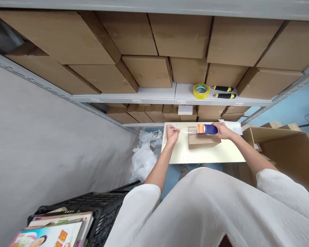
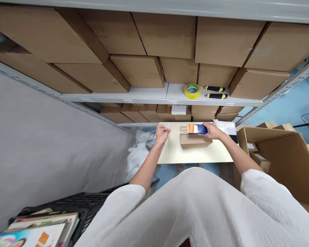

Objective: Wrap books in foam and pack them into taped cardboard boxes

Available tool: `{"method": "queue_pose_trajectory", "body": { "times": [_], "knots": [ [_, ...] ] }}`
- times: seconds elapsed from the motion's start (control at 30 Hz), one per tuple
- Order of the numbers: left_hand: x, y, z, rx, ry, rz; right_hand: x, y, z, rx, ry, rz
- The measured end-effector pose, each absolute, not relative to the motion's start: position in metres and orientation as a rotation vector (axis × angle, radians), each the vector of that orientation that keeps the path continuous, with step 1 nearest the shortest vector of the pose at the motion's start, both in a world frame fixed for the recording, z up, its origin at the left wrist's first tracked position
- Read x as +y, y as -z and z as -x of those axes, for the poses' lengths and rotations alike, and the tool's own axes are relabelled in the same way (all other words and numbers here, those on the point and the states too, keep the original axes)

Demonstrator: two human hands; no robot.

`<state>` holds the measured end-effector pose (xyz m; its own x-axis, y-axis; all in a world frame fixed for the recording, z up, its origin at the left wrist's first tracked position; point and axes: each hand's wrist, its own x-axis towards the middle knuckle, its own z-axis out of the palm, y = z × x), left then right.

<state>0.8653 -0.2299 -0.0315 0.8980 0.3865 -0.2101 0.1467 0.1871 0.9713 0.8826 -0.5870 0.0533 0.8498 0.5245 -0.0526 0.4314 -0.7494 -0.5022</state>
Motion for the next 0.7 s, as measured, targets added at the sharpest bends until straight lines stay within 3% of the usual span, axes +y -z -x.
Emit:
{"method": "queue_pose_trajectory", "body": {
  "times": [0.7],
  "knots": [
    [-0.256, 0.090, -0.840, 0.611, -0.002, -1.250, -0.573, -0.070, -0.883, -0.764, -0.332, 2.731]
  ]
}}
